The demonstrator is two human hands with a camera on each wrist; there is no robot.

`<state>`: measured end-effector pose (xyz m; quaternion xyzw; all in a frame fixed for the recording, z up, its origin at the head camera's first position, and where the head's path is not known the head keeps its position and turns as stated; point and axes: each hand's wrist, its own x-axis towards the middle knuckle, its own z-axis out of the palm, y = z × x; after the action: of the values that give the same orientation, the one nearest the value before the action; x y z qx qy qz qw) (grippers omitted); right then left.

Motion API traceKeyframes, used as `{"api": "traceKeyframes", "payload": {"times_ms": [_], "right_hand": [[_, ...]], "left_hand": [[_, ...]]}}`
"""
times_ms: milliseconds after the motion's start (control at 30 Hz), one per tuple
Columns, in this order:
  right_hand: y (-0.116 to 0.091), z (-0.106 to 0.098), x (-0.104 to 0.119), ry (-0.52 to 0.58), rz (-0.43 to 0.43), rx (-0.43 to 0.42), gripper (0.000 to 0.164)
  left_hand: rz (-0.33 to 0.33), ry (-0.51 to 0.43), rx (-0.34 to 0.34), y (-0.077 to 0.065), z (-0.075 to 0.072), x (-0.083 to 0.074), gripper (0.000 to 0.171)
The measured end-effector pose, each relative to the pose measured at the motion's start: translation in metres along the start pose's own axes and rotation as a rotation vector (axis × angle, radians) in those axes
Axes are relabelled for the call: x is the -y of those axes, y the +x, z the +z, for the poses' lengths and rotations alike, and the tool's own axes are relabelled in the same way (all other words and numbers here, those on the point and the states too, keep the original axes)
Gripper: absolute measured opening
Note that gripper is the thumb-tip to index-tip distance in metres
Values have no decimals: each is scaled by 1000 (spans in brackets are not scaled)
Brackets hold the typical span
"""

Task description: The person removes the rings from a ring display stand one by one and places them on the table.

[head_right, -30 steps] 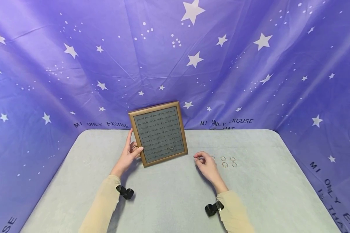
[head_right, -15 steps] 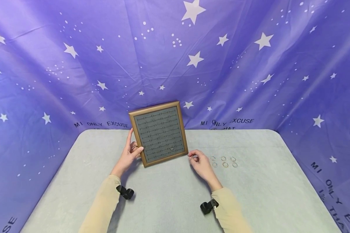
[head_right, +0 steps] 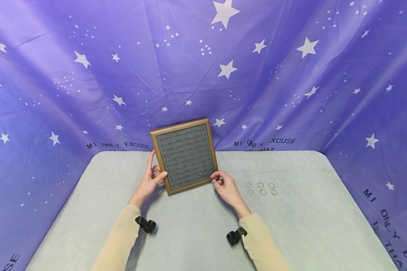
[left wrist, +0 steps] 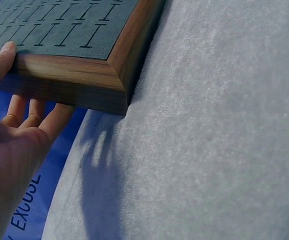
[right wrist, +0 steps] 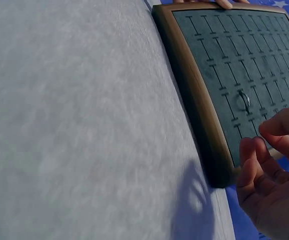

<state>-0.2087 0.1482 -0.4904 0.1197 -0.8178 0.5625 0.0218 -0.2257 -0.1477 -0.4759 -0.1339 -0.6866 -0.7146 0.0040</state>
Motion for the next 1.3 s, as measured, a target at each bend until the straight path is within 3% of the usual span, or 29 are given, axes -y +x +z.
{"api": "traceKeyframes", "payload": {"times_ms": [233, 533, 733, 1300], "right_hand": [[13, 15, 5, 8, -54, 8, 17], [23, 26, 4, -82, -104, 12, 24], [23, 31, 3, -110, -143, -27, 20], [26, 40, -2, -113, -124, -71, 5]], "left_hand": [[13, -2, -8, -1, 2, -1, 88], [28, 2, -12, -3, 4, 0, 86], [33, 15, -15, -3, 4, 0, 86], [38, 38, -22, -3, 3, 2, 86]]}}
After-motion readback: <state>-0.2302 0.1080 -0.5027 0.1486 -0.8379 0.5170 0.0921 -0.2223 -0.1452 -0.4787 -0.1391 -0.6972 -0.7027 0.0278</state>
